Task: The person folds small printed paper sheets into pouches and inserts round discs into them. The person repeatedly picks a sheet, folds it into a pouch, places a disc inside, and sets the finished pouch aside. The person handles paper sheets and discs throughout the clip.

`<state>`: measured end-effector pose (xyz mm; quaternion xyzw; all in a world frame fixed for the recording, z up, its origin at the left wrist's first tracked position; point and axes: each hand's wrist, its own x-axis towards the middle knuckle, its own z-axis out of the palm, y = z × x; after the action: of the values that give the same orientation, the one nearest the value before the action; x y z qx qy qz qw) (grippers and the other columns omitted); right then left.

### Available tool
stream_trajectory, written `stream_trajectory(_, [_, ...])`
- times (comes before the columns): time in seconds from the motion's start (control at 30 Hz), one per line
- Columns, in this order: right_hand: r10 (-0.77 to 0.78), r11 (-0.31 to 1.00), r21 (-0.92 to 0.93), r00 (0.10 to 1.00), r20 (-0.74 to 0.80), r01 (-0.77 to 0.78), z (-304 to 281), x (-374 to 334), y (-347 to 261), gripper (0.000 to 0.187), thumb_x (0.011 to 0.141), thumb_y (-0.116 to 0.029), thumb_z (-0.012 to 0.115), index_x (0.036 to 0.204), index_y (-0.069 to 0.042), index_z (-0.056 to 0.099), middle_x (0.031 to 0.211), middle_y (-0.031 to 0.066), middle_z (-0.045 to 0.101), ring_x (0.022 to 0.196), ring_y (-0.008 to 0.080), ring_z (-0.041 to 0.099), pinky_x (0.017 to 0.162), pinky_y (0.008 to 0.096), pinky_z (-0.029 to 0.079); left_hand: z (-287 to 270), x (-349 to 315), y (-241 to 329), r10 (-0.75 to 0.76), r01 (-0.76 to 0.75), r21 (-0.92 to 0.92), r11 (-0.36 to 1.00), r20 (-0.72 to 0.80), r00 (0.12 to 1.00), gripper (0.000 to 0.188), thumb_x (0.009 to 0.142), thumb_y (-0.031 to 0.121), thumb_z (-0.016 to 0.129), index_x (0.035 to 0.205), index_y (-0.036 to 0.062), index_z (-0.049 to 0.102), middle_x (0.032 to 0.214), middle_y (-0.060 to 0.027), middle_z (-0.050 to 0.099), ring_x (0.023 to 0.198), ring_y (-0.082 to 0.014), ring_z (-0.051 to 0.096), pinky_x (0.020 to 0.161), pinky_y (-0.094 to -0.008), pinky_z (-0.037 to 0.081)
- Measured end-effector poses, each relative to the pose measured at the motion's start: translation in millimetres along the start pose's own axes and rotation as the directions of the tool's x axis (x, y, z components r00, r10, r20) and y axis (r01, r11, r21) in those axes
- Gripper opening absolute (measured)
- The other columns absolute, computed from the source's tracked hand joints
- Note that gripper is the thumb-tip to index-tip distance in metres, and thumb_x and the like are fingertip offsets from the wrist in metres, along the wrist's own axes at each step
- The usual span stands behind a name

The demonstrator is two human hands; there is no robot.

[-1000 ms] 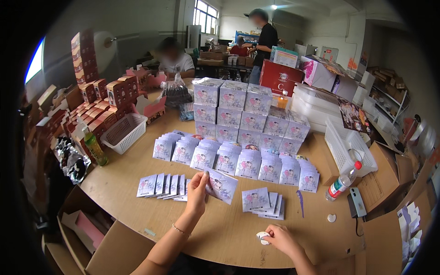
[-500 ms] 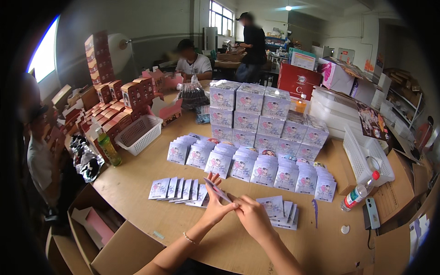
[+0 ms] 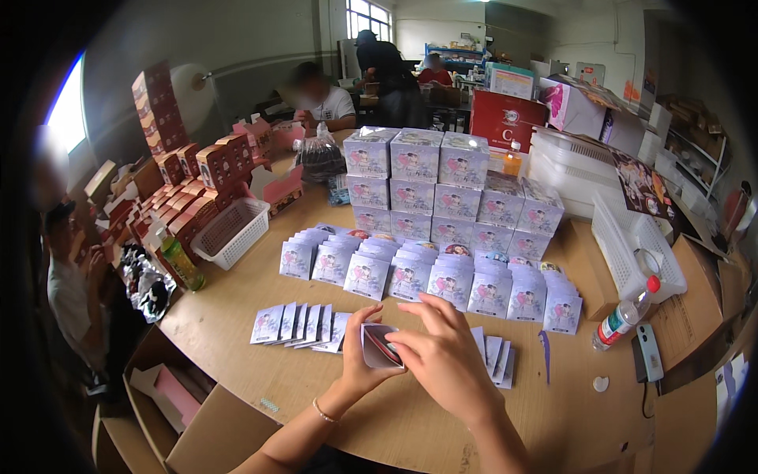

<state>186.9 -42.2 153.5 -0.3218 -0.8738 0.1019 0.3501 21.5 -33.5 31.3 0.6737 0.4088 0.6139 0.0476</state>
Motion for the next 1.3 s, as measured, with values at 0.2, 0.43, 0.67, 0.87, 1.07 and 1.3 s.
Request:
stream_trajectory(0.2, [0.028, 0.996, -0.088, 0.990, 0.135, -0.016, 9, -4, 11, 0.010, 0.076, -0.013, 0.070, 0.083, -0.008, 0.073, 0.121, 0.0090, 0.056, 0.123, 0.0299, 0.042, 0.103, 0.0400, 0.034, 3, -4, 3, 0.043, -0.051, 0.133, 0.990, 0.063, 0.997, 0.099, 0.049, 0.024, 0.090, 0.129, 0.0004, 0.037, 0.125, -0.0184, 0.047, 0.109, -0.0343, 0.050, 0.089, -0.0415, 0.044])
stream_trajectory(0.43, [0.002, 0.980, -0.193, 0.976, 0.218, 0.042, 11, -6, 15, 0.010, 0.075, -0.016, 0.070, 0.078, -0.007, 0.072, 0.128, 0.0091, 0.053, 0.130, 0.0332, 0.035, 0.107, 0.0453, 0.029, 8, -6, -2, 0.109, -0.125, 0.191, 0.974, 0.091, 0.990, 0.101, 0.049, 0.026, 0.091, 0.129, -0.0016, 0.035, 0.127, -0.0199, 0.046, 0.108, -0.0345, 0.050, 0.088, -0.0409, 0.046])
stream_trajectory(0.67, [-0.010, 0.986, -0.162, 0.996, 0.087, 0.024, 15, 1, 14, 0.010, 0.074, -0.014, 0.068, 0.075, -0.005, 0.070, 0.126, 0.0072, 0.054, 0.127, 0.0304, 0.037, 0.105, 0.0425, 0.031, 3, 1, 8, 0.018, -0.028, 0.241, 0.970, 0.044, 0.999, 0.102, 0.049, 0.025, 0.090, 0.131, -0.0023, 0.034, 0.124, -0.0197, 0.049, 0.108, -0.0329, 0.052, 0.088, -0.0397, 0.046])
stream_trajectory(0.87, [0.271, 0.854, 0.447, 0.961, 0.055, -0.266, -11, 1, 31, 0.014, 0.082, -0.006, 0.062, 0.091, 0.004, 0.064, 0.079, 0.0064, 0.066, 0.060, 0.0087, 0.056, 0.054, 0.0241, 0.044, 2, 5, 12, -0.081, 0.090, 0.254, 0.963, -0.046, 0.996, 0.102, 0.048, 0.024, 0.090, 0.131, -0.0012, 0.038, 0.117, -0.0157, 0.055, 0.103, -0.0293, 0.056, 0.088, -0.0374, 0.046])
stream_trajectory(1.07, [0.331, 0.727, 0.601, 0.936, 0.115, -0.331, -4, 2, 40, 0.013, 0.084, -0.006, 0.061, 0.092, 0.004, 0.063, 0.074, 0.0015, 0.063, 0.060, 0.0034, 0.049, 0.055, 0.0217, 0.042, 4, 7, 13, -0.096, 0.119, 0.262, 0.958, -0.101, 0.990, 0.103, 0.047, 0.024, 0.090, 0.132, -0.0009, 0.037, 0.117, -0.0150, 0.055, 0.104, -0.0286, 0.056, 0.089, -0.0367, 0.046])
stream_trajectory(1.3, [0.306, 0.880, 0.334, 0.941, 0.147, -0.339, 9, 6, 13, 0.013, 0.081, -0.008, 0.064, 0.087, 0.003, 0.062, 0.077, 0.0085, 0.065, 0.059, 0.0153, 0.057, 0.058, 0.0283, 0.046, 2, 5, 12, -0.105, 0.133, 0.247, 0.960, -0.124, 0.987, 0.099, 0.050, 0.024, 0.088, 0.132, 0.0015, 0.037, 0.119, -0.0119, 0.056, 0.105, -0.0275, 0.056, 0.087, -0.0361, 0.047])
